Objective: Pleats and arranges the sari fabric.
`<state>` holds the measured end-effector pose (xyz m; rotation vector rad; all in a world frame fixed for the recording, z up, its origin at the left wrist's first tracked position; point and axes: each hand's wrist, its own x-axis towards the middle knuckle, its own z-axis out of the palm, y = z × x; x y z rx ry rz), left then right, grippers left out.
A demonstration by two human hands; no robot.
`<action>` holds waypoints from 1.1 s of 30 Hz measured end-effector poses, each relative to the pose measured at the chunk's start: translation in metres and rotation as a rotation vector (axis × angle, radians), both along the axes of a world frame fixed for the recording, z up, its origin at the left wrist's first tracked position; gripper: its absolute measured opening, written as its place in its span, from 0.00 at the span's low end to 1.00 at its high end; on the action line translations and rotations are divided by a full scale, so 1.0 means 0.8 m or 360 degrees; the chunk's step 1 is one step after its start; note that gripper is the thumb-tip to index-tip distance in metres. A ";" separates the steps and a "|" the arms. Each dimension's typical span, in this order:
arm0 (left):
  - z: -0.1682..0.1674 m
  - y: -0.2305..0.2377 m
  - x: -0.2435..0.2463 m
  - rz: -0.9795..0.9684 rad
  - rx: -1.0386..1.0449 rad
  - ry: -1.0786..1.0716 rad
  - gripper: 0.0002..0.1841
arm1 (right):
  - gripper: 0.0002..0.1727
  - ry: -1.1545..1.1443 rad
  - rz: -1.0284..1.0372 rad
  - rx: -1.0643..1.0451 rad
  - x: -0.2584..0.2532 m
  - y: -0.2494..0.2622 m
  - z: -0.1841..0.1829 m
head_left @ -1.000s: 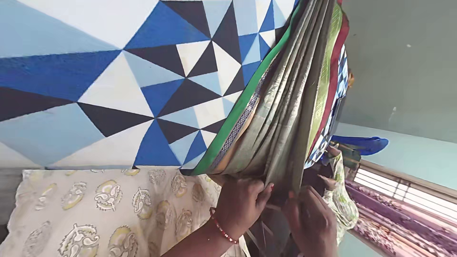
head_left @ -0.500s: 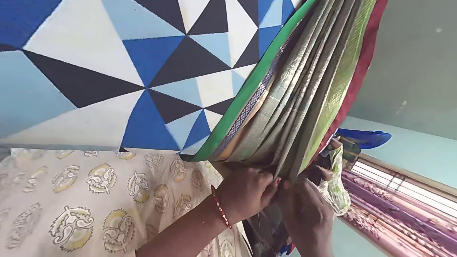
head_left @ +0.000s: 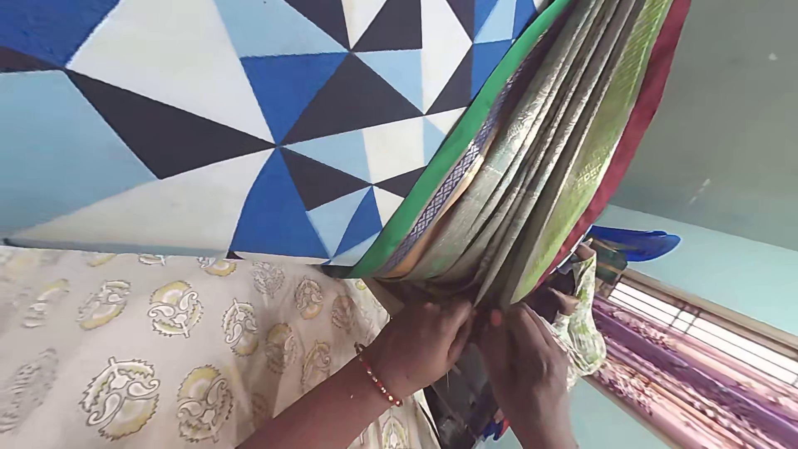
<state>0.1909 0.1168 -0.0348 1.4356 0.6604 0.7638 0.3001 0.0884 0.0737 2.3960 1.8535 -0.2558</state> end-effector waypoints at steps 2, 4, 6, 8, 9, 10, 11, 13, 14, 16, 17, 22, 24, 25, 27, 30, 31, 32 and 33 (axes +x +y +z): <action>0.000 0.004 -0.001 -0.0070 0.0043 -0.0032 0.06 | 0.18 0.0011 0.0001 -0.0016 -0.003 0.002 -0.002; -0.002 0.006 0.001 -0.0100 0.0123 -0.0036 0.07 | 0.18 0.0002 0.0017 -0.0033 -0.003 0.004 -0.003; -0.005 0.007 0.000 -0.0140 0.0191 -0.0024 0.07 | 0.18 -0.0003 0.0039 -0.0066 -0.001 0.005 -0.004; -0.008 0.009 -0.004 -0.0200 0.0233 -0.0021 0.07 | 0.18 0.0004 0.0065 -0.0085 0.001 0.005 -0.006; -0.009 0.010 -0.005 -0.0222 0.0256 -0.0020 0.08 | 0.18 0.0010 0.0075 -0.0090 0.002 0.006 -0.006; -0.010 0.011 -0.007 -0.0248 0.0268 -0.0030 0.08 | 0.18 0.0013 0.0083 -0.0094 0.002 0.006 -0.006; -0.011 0.012 -0.008 -0.0275 0.0279 -0.0039 0.08 | 0.18 0.0018 0.0089 -0.0093 0.003 0.006 -0.007; -0.013 0.010 -0.010 -0.0287 0.0300 -0.0051 0.08 | 0.18 0.0048 0.0092 -0.0105 0.005 0.006 -0.007; -0.014 0.009 -0.010 -0.0269 0.0317 -0.0056 0.08 | 0.18 0.0069 0.0093 -0.0117 0.006 0.006 -0.007; -0.015 0.005 -0.010 -0.0231 0.0343 -0.0079 0.09 | 0.17 0.0113 0.0094 -0.0134 0.006 0.008 -0.007; -0.015 0.002 -0.009 -0.0208 0.0349 -0.0095 0.11 | 0.17 0.0125 0.0098 -0.0146 0.006 0.009 -0.006; -0.011 0.000 -0.014 -0.0232 0.0274 -0.0137 0.23 | 0.17 0.0150 0.0118 -0.0242 0.004 0.014 0.001; -0.008 0.003 -0.018 -0.0286 0.0251 -0.0109 0.28 | 0.18 0.0190 0.0120 -0.0276 0.004 0.015 0.003; -0.007 0.002 -0.019 -0.0269 0.0287 -0.0074 0.29 | 0.19 0.0222 0.0109 -0.0293 0.004 0.015 0.005; -0.009 -0.004 -0.014 -0.0133 0.0406 0.0024 0.23 | 0.26 0.0303 0.0056 -0.0296 0.004 0.016 0.007; -0.005 -0.012 -0.008 0.0035 0.0485 0.0155 0.14 | 0.26 0.0322 -0.0057 -0.0234 0.002 0.017 0.005; -0.003 -0.012 -0.008 0.0069 0.0489 0.0171 0.13 | 0.24 0.0332 -0.0099 -0.0234 0.002 0.019 0.005; -0.002 -0.014 -0.008 0.0096 0.0482 0.0177 0.12 | 0.22 0.0360 -0.0142 -0.0250 0.002 0.021 0.006; 0.000 -0.015 -0.007 0.0116 0.0473 0.0181 0.12 | 0.22 0.0394 -0.0185 -0.0276 0.003 0.023 0.007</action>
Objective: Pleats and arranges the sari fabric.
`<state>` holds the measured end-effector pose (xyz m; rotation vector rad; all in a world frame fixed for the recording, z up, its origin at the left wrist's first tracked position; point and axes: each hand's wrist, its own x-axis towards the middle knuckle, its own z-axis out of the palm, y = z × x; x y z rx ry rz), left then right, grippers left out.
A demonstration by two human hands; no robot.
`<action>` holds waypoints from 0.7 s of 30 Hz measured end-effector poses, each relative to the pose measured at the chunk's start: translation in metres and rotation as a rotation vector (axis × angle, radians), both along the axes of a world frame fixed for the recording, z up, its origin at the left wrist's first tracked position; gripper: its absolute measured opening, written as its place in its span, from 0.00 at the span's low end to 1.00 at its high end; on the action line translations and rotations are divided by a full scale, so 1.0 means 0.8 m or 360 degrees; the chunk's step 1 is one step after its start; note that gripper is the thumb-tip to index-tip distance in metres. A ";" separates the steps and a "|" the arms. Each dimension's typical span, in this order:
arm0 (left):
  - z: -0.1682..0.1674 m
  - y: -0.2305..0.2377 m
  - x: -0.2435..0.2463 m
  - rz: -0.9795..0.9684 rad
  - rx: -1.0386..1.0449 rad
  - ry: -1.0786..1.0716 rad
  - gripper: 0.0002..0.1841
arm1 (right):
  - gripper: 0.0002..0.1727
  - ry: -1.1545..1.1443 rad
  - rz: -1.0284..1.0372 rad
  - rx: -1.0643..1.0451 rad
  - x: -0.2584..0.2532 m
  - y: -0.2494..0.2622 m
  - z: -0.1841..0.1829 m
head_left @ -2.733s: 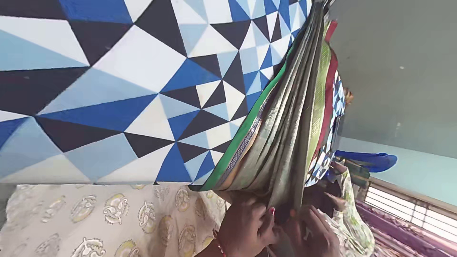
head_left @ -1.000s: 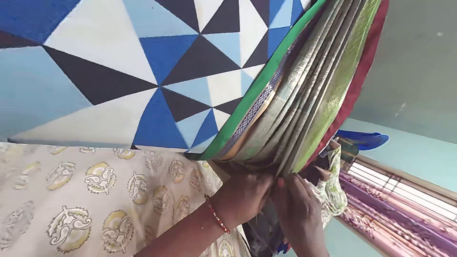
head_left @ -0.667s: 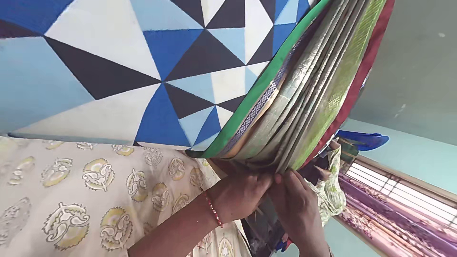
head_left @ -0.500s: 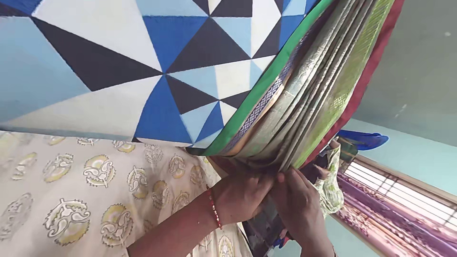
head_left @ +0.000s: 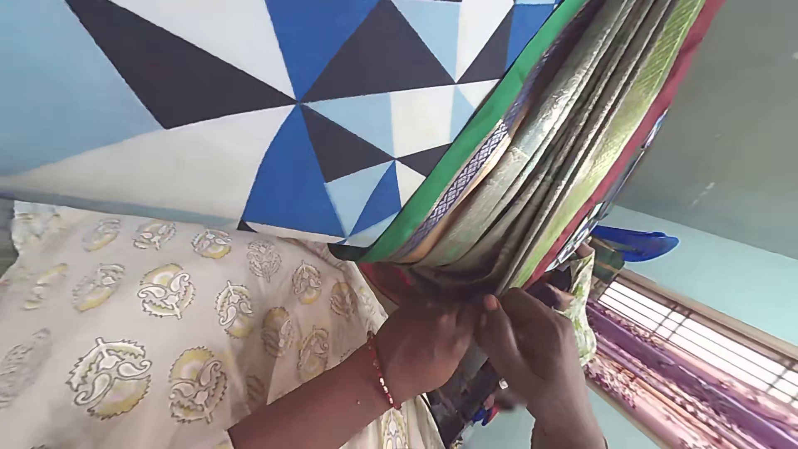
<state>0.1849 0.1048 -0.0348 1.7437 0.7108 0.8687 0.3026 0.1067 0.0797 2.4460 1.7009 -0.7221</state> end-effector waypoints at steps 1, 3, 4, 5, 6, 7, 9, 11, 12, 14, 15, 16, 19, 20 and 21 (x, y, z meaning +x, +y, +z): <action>0.001 -0.001 0.001 0.0012 -0.0009 -0.0002 0.12 | 0.22 0.0022 -0.0031 -0.0031 0.002 0.002 0.002; 0.004 -0.003 0.002 0.0012 -0.0031 -0.0007 0.14 | 0.21 0.0001 -0.0051 -0.0069 0.003 0.005 0.004; 0.005 -0.005 0.003 0.0002 -0.0044 -0.0023 0.14 | 0.20 -0.0039 -0.0038 -0.0083 0.003 0.006 0.006; 0.005 -0.006 0.003 -0.0024 -0.0062 -0.0051 0.15 | 0.19 -0.0101 -0.0006 -0.0089 0.003 0.006 0.008; 0.005 -0.009 0.004 -0.0050 -0.0091 -0.0095 0.15 | 0.19 -0.0151 0.0029 -0.0096 0.004 0.005 0.010; 0.004 -0.010 0.004 -0.0068 -0.0137 -0.0169 0.15 | 0.19 -0.0188 0.0056 -0.0108 0.006 0.004 0.015; 0.003 -0.008 0.001 -0.0134 -0.0313 -0.0347 0.17 | 0.19 -0.0225 0.0098 -0.0117 0.011 0.001 0.025; 0.002 0.001 -0.005 -0.0184 -0.0567 -0.0525 0.22 | 0.19 -0.0232 0.0129 -0.0106 0.018 -0.001 0.036; 0.000 0.006 -0.009 -0.0178 -0.0637 -0.0579 0.24 | 0.19 -0.0246 0.0142 -0.0096 0.021 -0.002 0.039; -0.001 0.015 -0.014 -0.0242 -0.0676 -0.0642 0.27 | 0.20 -0.0251 0.0155 -0.0080 0.025 -0.004 0.040; 0.001 0.018 -0.015 -0.0292 -0.0656 -0.0651 0.28 | 0.20 -0.0241 0.0155 -0.0075 0.026 -0.005 0.040; 0.004 0.020 -0.013 -0.0346 -0.0623 -0.0640 0.30 | 0.20 -0.0235 0.0152 -0.0066 0.026 -0.005 0.039; 0.011 0.022 -0.005 -0.0460 -0.0478 -0.0394 0.36 | 0.20 -0.0235 0.0145 -0.0052 0.024 -0.006 0.039; 0.012 0.021 -0.002 -0.0466 -0.0440 -0.0278 0.36 | 0.21 -0.0236 0.0141 -0.0038 0.022 -0.006 0.039; 0.012 0.022 0.000 -0.0475 -0.0409 -0.0173 0.37 | 0.21 -0.0240 0.0136 -0.0020 0.022 -0.006 0.038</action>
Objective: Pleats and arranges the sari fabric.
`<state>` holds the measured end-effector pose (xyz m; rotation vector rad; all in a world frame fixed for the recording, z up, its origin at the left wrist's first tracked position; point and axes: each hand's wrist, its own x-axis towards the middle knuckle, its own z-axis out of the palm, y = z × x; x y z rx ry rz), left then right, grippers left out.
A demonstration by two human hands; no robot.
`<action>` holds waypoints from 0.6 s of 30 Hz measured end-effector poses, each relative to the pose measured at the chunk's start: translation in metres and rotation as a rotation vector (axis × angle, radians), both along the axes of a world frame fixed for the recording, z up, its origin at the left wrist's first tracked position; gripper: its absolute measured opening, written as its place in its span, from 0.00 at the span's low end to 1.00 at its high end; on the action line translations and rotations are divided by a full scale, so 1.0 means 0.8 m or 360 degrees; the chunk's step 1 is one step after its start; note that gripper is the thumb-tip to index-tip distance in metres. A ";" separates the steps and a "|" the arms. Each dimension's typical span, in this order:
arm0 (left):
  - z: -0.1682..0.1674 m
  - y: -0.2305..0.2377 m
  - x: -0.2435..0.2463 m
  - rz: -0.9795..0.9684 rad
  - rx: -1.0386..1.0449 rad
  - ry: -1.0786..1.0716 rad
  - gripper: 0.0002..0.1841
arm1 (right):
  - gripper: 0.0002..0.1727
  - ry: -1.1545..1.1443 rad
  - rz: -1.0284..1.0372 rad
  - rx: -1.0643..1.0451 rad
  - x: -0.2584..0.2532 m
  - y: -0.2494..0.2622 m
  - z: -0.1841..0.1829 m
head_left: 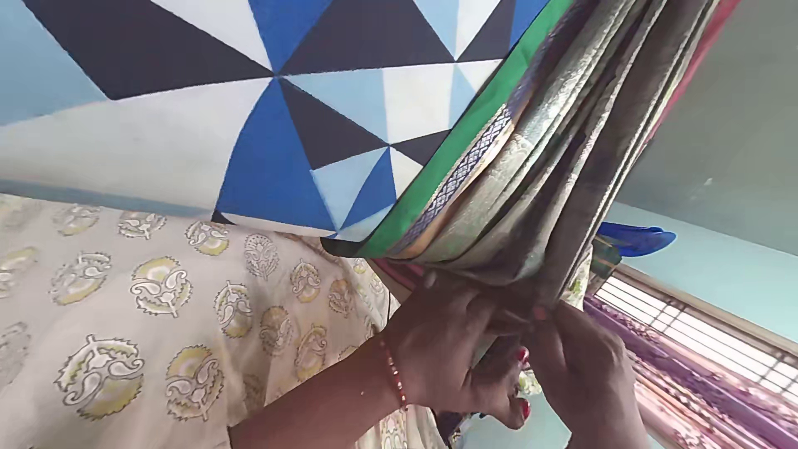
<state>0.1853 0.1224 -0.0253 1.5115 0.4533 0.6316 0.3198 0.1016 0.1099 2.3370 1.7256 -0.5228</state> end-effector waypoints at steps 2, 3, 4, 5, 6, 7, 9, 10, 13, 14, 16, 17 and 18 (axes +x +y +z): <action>0.002 0.001 0.003 -0.0061 0.0060 0.0152 0.39 | 0.23 -0.0001 -0.0014 0.0016 -0.001 -0.001 -0.002; 0.003 0.000 0.004 -0.0074 0.0085 0.0206 0.39 | 0.23 0.0009 -0.0030 0.0021 -0.001 -0.002 -0.003; 0.003 -0.002 0.003 -0.0067 0.0115 0.0256 0.39 | 0.23 0.0026 -0.0048 0.0025 -0.001 -0.003 -0.005; 0.003 -0.005 0.002 -0.0060 0.0146 0.0308 0.39 | 0.22 0.0044 -0.0063 0.0031 -0.001 -0.004 -0.007; 0.002 -0.009 -0.001 -0.0054 0.0168 0.0357 0.38 | 0.21 0.0059 -0.0077 0.0037 0.000 -0.005 -0.009; 0.001 -0.013 -0.005 -0.0049 0.0184 0.0395 0.36 | 0.20 0.0073 -0.0092 0.0042 -0.001 -0.005 -0.011; -0.003 -0.023 -0.010 -0.0013 0.0202 0.0469 0.37 | 0.19 0.0076 -0.0093 0.0047 -0.003 -0.004 -0.016; -0.004 -0.027 -0.013 -0.0004 0.0209 0.0501 0.38 | 0.19 0.0066 -0.0088 0.0050 -0.004 -0.004 -0.018; -0.005 -0.028 -0.023 0.0047 0.0175 0.0517 0.38 | 0.19 0.0076 -0.0075 0.0059 -0.007 -0.002 -0.019; -0.005 -0.027 -0.026 0.0147 0.0171 0.0493 0.36 | 0.19 0.0084 -0.0073 0.0066 -0.007 -0.003 -0.019; -0.004 -0.022 -0.030 0.0402 0.0116 0.0419 0.32 | 0.19 0.0090 -0.0067 0.0070 -0.006 -0.004 -0.017; -0.001 -0.016 -0.031 0.0526 0.0062 0.0351 0.28 | 0.19 0.0086 -0.0059 0.0071 -0.006 -0.003 -0.017; 0.003 -0.009 -0.030 0.0626 -0.0003 0.0259 0.23 | 0.19 0.0083 -0.0047 0.0072 -0.006 -0.003 -0.017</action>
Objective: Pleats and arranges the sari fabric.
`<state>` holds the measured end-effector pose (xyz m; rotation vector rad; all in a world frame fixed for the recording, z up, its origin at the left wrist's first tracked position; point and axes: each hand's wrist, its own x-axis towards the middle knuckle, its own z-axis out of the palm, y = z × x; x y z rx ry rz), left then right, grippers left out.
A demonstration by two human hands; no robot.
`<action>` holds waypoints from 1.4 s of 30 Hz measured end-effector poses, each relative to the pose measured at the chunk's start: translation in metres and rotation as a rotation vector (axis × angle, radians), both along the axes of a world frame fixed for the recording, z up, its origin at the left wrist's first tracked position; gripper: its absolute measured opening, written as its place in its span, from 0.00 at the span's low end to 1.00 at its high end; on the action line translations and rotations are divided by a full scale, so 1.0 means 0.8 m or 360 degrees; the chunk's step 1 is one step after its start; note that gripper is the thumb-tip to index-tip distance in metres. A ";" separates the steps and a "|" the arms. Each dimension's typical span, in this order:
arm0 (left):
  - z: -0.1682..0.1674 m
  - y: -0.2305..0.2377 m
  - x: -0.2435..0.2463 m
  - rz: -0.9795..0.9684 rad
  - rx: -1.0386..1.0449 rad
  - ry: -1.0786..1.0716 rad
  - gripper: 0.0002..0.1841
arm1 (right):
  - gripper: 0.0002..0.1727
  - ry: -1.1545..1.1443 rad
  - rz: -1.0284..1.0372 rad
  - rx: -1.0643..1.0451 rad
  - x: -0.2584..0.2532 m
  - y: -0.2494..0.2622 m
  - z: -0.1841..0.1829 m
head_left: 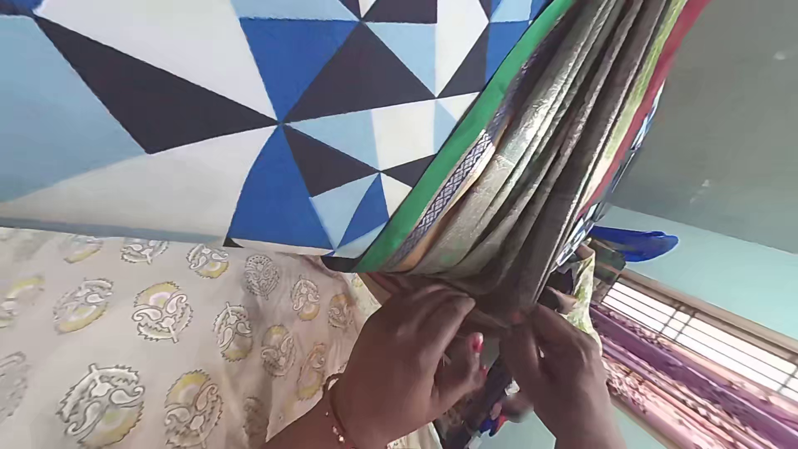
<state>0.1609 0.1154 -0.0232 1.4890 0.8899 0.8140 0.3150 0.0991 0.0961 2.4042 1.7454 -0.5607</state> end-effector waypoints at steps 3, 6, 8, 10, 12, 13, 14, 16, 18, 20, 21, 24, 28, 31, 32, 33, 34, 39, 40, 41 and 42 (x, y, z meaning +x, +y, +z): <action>0.008 0.022 0.012 0.0091 0.0030 0.0020 0.16 | 0.18 -0.0015 0.0014 0.0000 -0.003 0.002 -0.003; 0.007 0.034 0.031 -0.0085 0.0155 0.0299 0.17 | 0.17 -0.0082 0.0022 -0.0006 -0.007 0.004 -0.004; 0.011 0.040 0.041 -0.0143 0.0206 0.0425 0.15 | 0.16 -0.0128 0.0037 -0.0026 -0.010 0.006 -0.002; 0.013 0.046 0.048 -0.0127 0.0286 0.0547 0.12 | 0.16 -0.0137 0.0027 -0.0055 -0.011 0.010 -0.001; 0.015 0.044 0.050 -0.0132 0.0310 0.0589 0.09 | 0.16 -0.0143 0.0011 -0.0089 -0.015 0.011 0.001; 0.012 0.042 0.049 -0.0125 0.0318 0.0577 0.08 | 0.16 -0.0134 0.0008 -0.0095 -0.016 0.012 0.002; 0.009 0.040 0.048 -0.0111 0.0326 0.0539 0.08 | 0.15 -0.0127 0.0016 -0.0091 -0.016 0.012 0.002; 0.002 0.036 0.042 -0.0093 0.0332 0.0430 0.08 | 0.14 -0.0121 0.0026 -0.0092 -0.016 0.012 0.004; -0.003 0.036 0.038 -0.0077 0.0345 0.0327 0.10 | 0.13 -0.0121 0.0019 -0.0095 -0.018 0.014 0.004; -0.005 0.037 0.033 -0.0059 0.0356 0.0232 0.11 | 0.12 -0.0114 0.0020 -0.0094 -0.020 0.017 0.002; -0.006 0.036 0.032 -0.0047 0.0350 0.0186 0.10 | 0.13 -0.0107 0.0031 -0.0096 -0.021 0.017 0.001; -0.007 0.035 0.028 -0.0054 0.0264 0.0040 0.08 | 0.15 -0.0105 0.0082 -0.0091 -0.022 0.017 0.001; -0.005 0.035 0.026 -0.0094 0.0170 -0.0039 0.08 | 0.16 -0.0108 0.0125 -0.0061 -0.021 0.018 0.000; -0.005 0.034 0.025 -0.0099 0.0184 -0.0041 0.08 | 0.17 -0.0138 0.0167 -0.0062 -0.021 0.019 -0.003; -0.005 0.035 0.025 -0.0101 0.0182 -0.0051 0.08 | 0.17 -0.0143 0.0180 -0.0054 -0.021 0.018 -0.005; -0.005 0.035 0.024 -0.0107 0.0175 -0.0061 0.08 | 0.17 -0.0156 0.0201 -0.0033 -0.021 0.018 -0.008; -0.006 0.036 0.023 -0.0109 0.0164 -0.0080 0.08 | 0.17 -0.0175 0.0225 -0.0006 -0.020 0.017 -0.011; -0.006 0.033 0.021 -0.0142 0.0053 -0.0168 0.05 | 0.18 -0.0230 0.0269 0.0007 -0.021 0.016 -0.018; -0.008 0.033 0.021 -0.0136 0.0041 -0.0167 0.05 | 0.18 -0.0228 0.0275 0.0015 -0.021 0.017 -0.020; -0.008 0.032 0.021 -0.0126 0.0026 -0.0169 0.05 | 0.18 -0.0228 0.0276 0.0017 -0.021 0.017 -0.020; -0.007 0.030 0.021 -0.0124 0.0010 -0.0172 0.05 | 0.17 -0.0225 0.0276 0.0013 -0.021 0.017 -0.020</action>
